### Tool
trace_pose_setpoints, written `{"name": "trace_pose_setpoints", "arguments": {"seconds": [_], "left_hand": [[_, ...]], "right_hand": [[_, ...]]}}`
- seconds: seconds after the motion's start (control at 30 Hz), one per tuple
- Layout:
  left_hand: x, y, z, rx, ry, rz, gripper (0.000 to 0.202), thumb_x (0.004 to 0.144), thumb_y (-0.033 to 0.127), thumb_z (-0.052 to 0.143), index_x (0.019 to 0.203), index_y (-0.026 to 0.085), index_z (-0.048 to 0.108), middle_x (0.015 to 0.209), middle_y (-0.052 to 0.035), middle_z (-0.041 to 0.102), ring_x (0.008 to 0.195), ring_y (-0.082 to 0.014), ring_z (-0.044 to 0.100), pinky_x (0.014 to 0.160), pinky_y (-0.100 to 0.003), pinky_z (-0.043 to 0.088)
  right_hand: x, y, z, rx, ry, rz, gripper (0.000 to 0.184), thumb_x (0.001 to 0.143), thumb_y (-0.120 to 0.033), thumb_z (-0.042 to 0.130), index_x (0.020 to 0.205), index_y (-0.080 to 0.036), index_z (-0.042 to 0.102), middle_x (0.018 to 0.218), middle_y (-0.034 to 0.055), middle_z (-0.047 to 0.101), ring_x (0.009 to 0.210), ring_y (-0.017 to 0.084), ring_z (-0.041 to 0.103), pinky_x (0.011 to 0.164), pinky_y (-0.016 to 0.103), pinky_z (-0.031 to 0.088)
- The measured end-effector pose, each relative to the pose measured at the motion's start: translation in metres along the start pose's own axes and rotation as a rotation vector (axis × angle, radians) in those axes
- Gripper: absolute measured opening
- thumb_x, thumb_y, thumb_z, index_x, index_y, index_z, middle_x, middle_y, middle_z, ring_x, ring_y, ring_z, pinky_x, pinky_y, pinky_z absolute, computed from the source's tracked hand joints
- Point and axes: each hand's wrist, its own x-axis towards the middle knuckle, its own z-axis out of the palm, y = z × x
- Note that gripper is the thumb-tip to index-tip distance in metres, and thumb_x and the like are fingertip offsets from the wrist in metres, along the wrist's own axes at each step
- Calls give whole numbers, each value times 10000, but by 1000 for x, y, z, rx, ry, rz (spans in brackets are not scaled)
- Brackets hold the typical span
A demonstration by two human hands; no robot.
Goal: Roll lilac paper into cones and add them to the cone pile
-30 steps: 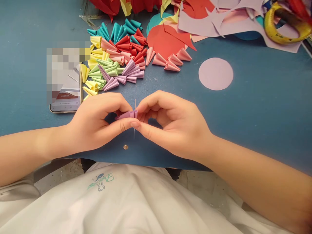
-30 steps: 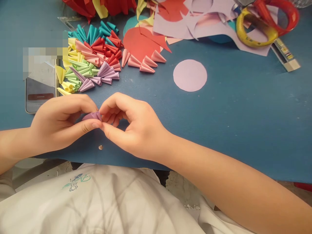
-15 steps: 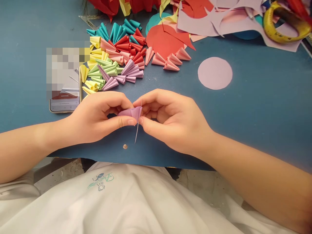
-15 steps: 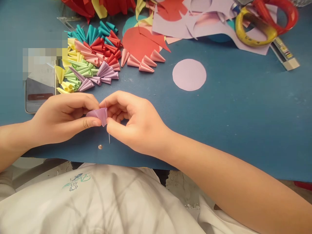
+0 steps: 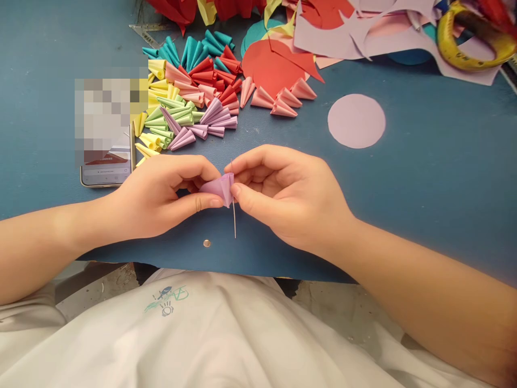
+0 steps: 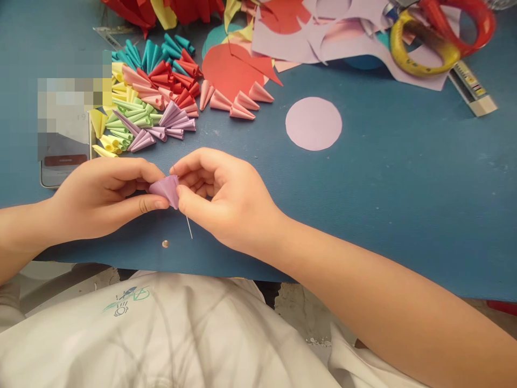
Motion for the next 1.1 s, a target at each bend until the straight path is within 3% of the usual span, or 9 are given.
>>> {"name": "trace_pose_setpoints", "arguments": {"seconds": [0.17, 0.37, 0.5, 0.77, 0.9, 1.1], "left_hand": [[0, 2, 0, 5, 20, 10, 17, 970, 248, 752, 967, 233, 744, 854, -5, 794, 702, -158, 717, 625, -268, 583], [-1, 0, -1, 29, -1, 7, 38, 987, 269, 751, 999, 233, 752, 847, -6, 803, 692, -159, 714, 613, -271, 571], [-2, -2, -1, 31, -16, 4, 48, 993, 253, 748, 1017, 212, 754, 868, -8, 810, 718, -148, 723, 645, -255, 569], [-2, -1, 0, -45, -4, 8, 67, 970, 235, 750, 1036, 237, 753, 905, -14, 815, 742, -166, 750, 667, -263, 610], [-1, -2, 0, -87, -18, 48, 91, 995, 186, 740, 1083, 205, 755, 950, -13, 817, 805, -135, 770, 721, -211, 630], [-1, -7, 4, -134, 44, 54, 114, 1033, 228, 737, 1128, 165, 724, 989, -32, 787, 828, -123, 767, 712, -205, 644]], "right_hand": [[0, 0, 0, 12, -11, 6, 364, 727, -120, 887, 1028, -238, 720, 896, 8, 748, 818, 179, 719, 785, 342, 660], [5, -3, -3, 73, -61, 83, 129, 788, -132, 816, 851, -216, 741, 793, -2, 747, 716, 150, 700, 686, 297, 628], [6, -4, -5, 74, -64, 106, 85, 833, -164, 833, 844, -200, 757, 782, 6, 756, 672, 132, 684, 640, 276, 610], [8, 1, -6, 167, -113, 115, 366, 738, -383, 1024, 853, -203, 726, 778, 2, 744, 714, 146, 691, 649, 280, 604], [10, 2, -8, 224, -155, 130, 418, 706, -435, 1046, 823, -208, 716, 767, -15, 729, 692, 131, 686, 686, 295, 627], [10, 3, -6, 165, -73, 84, 419, 703, -472, 1043, 781, -219, 718, 747, -6, 729, 663, 143, 691, 625, 308, 640]]}}
